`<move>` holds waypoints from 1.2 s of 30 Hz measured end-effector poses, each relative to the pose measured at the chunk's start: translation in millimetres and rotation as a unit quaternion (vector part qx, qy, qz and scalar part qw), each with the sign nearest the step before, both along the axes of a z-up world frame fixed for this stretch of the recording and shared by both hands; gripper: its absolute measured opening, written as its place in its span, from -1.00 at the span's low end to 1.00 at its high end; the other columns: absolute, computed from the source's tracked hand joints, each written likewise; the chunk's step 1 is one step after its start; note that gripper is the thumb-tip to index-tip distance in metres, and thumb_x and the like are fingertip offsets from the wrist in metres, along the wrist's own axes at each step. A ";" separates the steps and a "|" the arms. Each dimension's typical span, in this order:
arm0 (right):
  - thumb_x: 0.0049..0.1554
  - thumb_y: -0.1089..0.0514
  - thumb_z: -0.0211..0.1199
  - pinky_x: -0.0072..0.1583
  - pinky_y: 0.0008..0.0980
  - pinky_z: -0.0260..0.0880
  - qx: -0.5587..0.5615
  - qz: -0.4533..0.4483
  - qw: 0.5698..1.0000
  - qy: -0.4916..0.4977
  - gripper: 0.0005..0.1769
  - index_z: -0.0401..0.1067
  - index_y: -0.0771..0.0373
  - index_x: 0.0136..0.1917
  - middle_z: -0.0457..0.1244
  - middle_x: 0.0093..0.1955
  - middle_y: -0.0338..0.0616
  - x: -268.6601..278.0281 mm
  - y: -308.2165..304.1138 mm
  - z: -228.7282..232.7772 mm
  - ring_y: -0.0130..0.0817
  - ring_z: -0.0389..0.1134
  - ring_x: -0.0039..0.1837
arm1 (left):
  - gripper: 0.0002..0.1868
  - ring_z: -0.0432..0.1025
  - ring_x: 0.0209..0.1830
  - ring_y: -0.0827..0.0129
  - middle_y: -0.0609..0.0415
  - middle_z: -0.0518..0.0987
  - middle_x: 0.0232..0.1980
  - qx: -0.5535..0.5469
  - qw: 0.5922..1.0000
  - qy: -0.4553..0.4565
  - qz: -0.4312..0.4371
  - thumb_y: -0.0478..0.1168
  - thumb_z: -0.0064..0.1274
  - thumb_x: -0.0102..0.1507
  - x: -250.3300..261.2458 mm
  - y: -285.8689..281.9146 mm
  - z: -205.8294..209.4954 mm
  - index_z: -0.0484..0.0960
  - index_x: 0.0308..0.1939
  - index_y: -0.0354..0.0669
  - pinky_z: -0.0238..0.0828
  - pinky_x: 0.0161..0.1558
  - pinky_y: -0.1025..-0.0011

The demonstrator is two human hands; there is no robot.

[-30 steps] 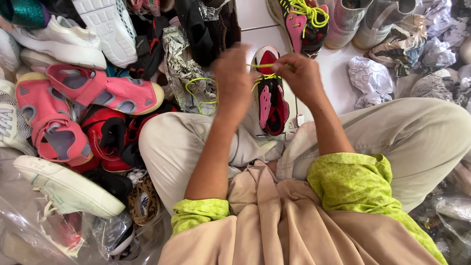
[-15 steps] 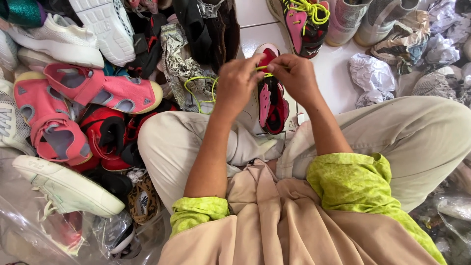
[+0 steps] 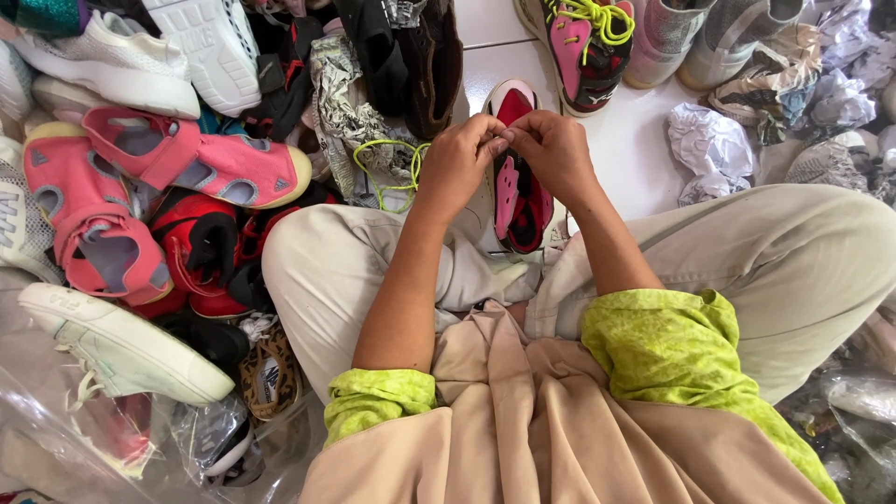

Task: A person sitting on the floor is threading bright yellow laces into a red and black sneaker.

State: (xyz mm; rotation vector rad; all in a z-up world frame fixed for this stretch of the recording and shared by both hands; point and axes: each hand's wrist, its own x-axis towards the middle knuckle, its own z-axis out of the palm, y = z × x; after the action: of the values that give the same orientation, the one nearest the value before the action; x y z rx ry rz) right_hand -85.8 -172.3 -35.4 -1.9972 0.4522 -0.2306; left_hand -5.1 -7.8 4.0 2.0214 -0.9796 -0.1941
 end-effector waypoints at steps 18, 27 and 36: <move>0.03 0.15 0.37 0.43 0.11 0.14 -0.131 0.004 0.985 0.108 -0.79 0.68 -0.04 -0.05 0.14 0.34 0.13 3.8 -18.6 -70.0 0.32 0.06 0.44 | -0.85 0.60 -0.21 -0.12 -0.08 0.65 -0.33 0.213 0.975 0.040 0.047 -0.07 0.02 0.34 16.7 -1.6 -99.2 0.61 -0.19 -0.01 0.54 -0.14 -0.03; 0.00 0.06 0.44 0.45 0.03 0.10 -0.145 0.012 0.983 0.110 -0.76 0.68 -0.23 -0.03 0.14 0.36 0.08 8.2 -18.9 -82.4 0.27 0.05 0.45 | -0.77 0.57 -0.07 -0.22 -0.18 0.67 -0.21 0.202 0.971 0.126 0.025 -0.05 -0.06 0.36 22.3 1.6 -82.6 0.63 -0.09 -0.03 0.51 -0.05 -0.12; 0.02 0.07 0.48 0.44 0.07 0.14 -0.129 0.011 0.986 0.108 -0.76 0.68 -0.24 -0.02 0.12 0.39 0.10 8.1 -16.5 -78.3 0.33 0.02 0.44 | -0.79 0.57 -0.06 -0.19 -0.11 0.68 -0.22 0.206 0.970 0.124 0.018 -0.04 -0.01 0.35 16.6 -3.6 -76.0 0.63 -0.08 -0.01 0.51 -0.04 -0.08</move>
State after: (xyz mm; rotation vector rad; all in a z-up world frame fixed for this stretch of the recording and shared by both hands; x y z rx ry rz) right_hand -77.6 -188.8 -113.7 -2.2921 0.5618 -0.0595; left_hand 11.5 -11.4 -72.0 2.3144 -0.7882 -0.6612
